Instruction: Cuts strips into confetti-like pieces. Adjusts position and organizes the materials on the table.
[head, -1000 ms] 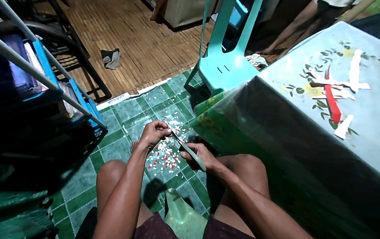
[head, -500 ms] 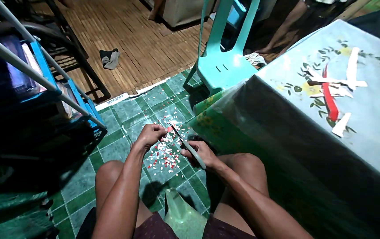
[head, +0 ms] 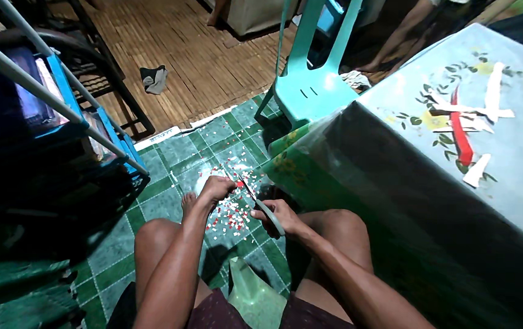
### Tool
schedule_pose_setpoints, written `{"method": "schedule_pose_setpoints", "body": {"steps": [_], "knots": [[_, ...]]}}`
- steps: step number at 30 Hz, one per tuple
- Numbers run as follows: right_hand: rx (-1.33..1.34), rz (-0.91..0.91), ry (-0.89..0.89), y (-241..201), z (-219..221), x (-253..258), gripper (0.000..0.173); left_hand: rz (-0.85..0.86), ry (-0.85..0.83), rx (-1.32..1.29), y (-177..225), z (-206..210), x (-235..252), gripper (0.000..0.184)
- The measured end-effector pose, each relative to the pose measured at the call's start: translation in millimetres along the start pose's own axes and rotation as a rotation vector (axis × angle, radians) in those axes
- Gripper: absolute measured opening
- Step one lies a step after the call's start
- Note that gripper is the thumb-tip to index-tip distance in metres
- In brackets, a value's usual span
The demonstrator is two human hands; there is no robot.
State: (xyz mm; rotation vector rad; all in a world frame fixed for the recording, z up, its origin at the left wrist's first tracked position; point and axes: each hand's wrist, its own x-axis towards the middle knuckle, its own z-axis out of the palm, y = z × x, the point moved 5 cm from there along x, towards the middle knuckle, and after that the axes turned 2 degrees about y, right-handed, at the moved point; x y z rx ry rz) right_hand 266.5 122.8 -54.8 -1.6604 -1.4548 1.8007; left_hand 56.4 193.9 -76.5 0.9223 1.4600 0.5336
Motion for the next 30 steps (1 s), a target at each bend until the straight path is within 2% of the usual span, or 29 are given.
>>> {"method": "schedule_pose_setpoints", "body": {"steps": [16, 25, 30], "knots": [[0.036, 0.189, -0.023, 33, 6, 9, 0.043, -0.172, 0.002, 0.065, -35, 20, 16, 0.015], [0.058, 0.201, -0.016, 45, 10, 18, 0.049, -0.172, 0.007, 0.071, -36, 22, 15, 0.012], [0.185, 0.146, 0.01, 41, 12, 17, 0.057, -0.138, 0.029, 0.063, -36, 19, 20, 0.014]]}}
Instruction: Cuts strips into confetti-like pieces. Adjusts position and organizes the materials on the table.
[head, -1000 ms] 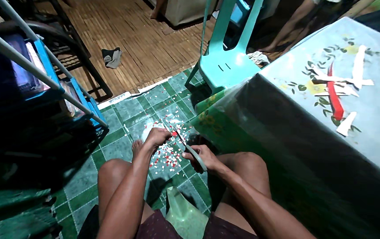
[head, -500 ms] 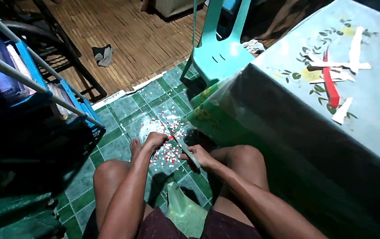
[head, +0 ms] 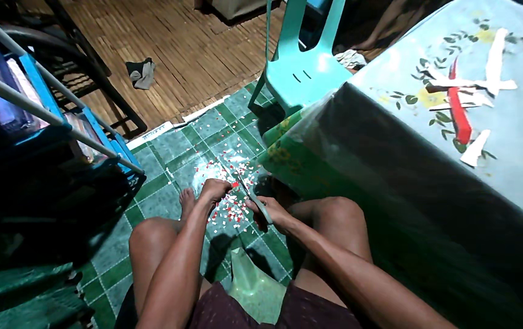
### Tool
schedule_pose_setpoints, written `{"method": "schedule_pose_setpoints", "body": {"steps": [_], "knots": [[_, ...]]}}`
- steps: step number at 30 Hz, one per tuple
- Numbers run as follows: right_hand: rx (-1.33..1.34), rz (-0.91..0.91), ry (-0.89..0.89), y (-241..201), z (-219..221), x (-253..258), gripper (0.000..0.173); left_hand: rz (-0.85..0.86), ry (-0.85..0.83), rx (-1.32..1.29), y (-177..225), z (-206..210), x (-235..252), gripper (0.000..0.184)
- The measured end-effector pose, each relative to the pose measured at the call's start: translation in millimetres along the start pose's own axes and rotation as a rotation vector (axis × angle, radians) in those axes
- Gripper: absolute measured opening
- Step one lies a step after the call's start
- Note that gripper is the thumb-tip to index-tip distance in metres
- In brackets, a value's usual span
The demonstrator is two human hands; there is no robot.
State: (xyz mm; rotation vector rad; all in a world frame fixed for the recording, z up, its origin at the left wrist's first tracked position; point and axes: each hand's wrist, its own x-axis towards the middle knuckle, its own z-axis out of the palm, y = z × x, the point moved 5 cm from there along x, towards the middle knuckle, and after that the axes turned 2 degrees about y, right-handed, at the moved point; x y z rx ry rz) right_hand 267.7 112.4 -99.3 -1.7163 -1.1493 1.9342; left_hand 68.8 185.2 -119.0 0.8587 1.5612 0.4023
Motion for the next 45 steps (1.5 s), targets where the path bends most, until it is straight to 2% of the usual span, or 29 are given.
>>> {"method": "schedule_pose_setpoints", "body": {"steps": [5, 11, 26, 33, 39, 45], "knots": [[0.088, -0.012, -0.069, -1, 3, 3, 0.057, 0.019, 0.007, -0.06, 1, -2, 2, 0.015], [0.109, 0.0, -0.072, -2, 2, 6, 0.057, 0.044, 0.002, -0.14, 5, -2, -1, 0.014], [0.091, -0.085, -0.131, -9, 9, 6, 0.054, 0.099, -0.074, -0.156, 11, 2, -6, 0.015], [0.064, -0.084, -0.079, -9, 10, 5, 0.053, 0.101, -0.085, -0.123, 13, 2, -8, 0.015], [0.084, -0.006, -0.054, -13, 9, -1, 0.045, 0.087, -0.075, -0.118, 12, 4, -8, 0.015], [0.085, -0.028, -0.021, -10, 8, 6, 0.052, 0.088, -0.034, -0.208, 10, 1, -5, 0.017]]}}
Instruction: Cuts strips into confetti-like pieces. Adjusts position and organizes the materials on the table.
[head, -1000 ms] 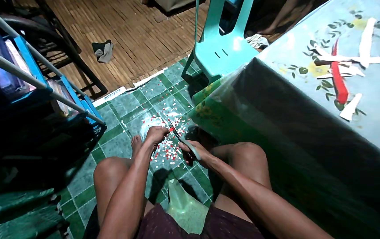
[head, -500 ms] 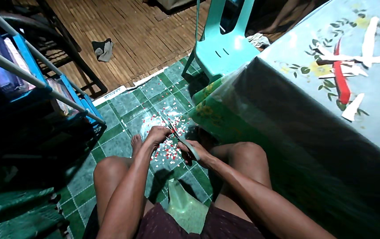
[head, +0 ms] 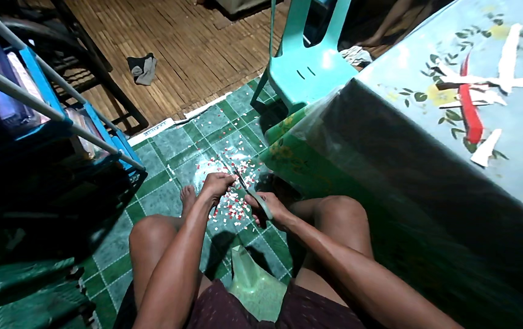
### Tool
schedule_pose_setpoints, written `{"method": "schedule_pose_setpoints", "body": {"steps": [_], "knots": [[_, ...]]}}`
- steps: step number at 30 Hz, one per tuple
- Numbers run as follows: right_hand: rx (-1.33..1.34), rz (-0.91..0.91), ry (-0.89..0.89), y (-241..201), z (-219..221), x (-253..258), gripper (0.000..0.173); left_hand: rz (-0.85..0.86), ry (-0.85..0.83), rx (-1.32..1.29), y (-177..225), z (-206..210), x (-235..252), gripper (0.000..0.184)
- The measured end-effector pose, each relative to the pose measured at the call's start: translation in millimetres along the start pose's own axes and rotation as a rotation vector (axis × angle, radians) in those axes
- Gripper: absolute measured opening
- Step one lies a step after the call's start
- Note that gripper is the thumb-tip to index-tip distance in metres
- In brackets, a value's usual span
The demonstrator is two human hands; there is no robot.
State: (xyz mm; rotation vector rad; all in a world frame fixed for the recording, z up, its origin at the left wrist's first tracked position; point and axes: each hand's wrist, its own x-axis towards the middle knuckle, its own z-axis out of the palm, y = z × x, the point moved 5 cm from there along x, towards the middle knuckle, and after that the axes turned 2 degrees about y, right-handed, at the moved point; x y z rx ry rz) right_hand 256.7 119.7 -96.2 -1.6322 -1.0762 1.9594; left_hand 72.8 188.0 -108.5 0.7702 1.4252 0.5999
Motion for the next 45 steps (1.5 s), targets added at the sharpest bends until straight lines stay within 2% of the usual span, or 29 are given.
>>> {"method": "schedule_pose_setpoints", "body": {"steps": [8, 18, 26, 34, 41, 45], "knots": [[-0.084, -0.132, -0.095, -7, 4, -4, 0.052, 0.012, 0.094, -0.061, 0, -12, 2, 0.016], [-0.13, -0.189, -0.137, -11, 3, -5, 0.053, 0.002, 0.031, 0.109, 13, -21, -9, 0.018], [-0.112, -0.17, -0.162, -10, 4, -3, 0.054, 0.007, 0.068, 0.124, 13, -24, -11, 0.014], [-0.058, -0.112, -0.173, -10, 1, -4, 0.054, 0.023, 0.049, 0.138, 13, -25, -9, 0.018], [0.012, -0.091, -0.124, -12, -1, -4, 0.05, 0.015, 0.039, 0.013, 17, -23, -14, 0.025], [0.018, -0.08, -0.079, -15, -7, -3, 0.049, -0.019, -0.005, 0.034, 23, -27, -20, 0.025]]}}
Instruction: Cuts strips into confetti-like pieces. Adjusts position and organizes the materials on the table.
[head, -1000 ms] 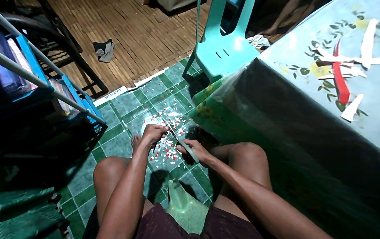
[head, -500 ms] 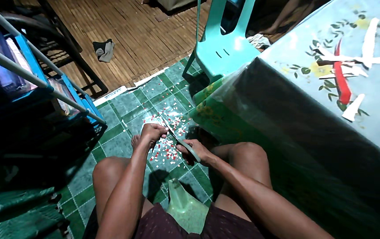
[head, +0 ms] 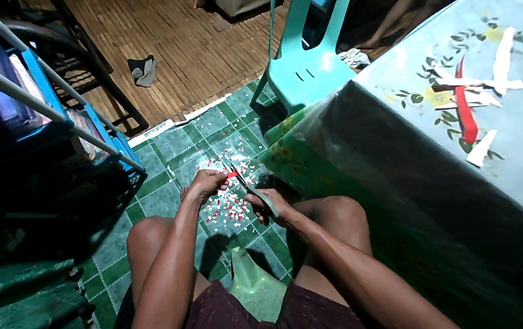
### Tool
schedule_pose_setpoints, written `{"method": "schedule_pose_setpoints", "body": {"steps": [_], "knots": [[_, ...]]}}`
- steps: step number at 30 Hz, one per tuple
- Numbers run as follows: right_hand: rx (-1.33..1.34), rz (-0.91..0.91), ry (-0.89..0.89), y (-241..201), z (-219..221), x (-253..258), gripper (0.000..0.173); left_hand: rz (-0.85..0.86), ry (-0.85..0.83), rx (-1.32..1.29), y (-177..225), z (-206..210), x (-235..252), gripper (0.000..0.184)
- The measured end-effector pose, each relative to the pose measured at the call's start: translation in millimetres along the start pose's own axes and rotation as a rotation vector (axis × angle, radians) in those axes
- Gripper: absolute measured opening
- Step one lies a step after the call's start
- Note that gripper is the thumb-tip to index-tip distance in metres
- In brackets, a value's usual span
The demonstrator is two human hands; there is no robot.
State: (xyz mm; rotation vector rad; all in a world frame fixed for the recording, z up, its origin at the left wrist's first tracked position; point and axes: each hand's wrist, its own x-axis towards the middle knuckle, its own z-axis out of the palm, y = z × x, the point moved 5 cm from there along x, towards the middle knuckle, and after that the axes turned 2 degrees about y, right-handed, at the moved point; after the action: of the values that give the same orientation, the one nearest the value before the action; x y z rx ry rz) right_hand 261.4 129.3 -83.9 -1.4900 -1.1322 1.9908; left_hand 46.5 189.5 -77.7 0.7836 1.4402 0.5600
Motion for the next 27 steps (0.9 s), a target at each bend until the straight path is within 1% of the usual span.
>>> {"method": "schedule_pose_setpoints", "body": {"steps": [5, 16, 23, 27], "knots": [[0.028, -0.006, 0.022, -4, -5, 0, 0.048, 0.002, -0.028, 0.069, 3, -5, -4, 0.018], [0.005, 0.054, 0.048, 2, -2, -1, 0.044, -0.043, 0.075, 0.064, -12, 2, 12, 0.012], [-0.046, 0.112, 0.09, 12, 0, -5, 0.04, -0.07, 0.122, 0.079, -20, 6, 16, 0.014], [-0.025, 0.13, 0.084, 16, 0, -4, 0.046, -0.064, 0.128, 0.07, -19, 5, 16, 0.013]]}}
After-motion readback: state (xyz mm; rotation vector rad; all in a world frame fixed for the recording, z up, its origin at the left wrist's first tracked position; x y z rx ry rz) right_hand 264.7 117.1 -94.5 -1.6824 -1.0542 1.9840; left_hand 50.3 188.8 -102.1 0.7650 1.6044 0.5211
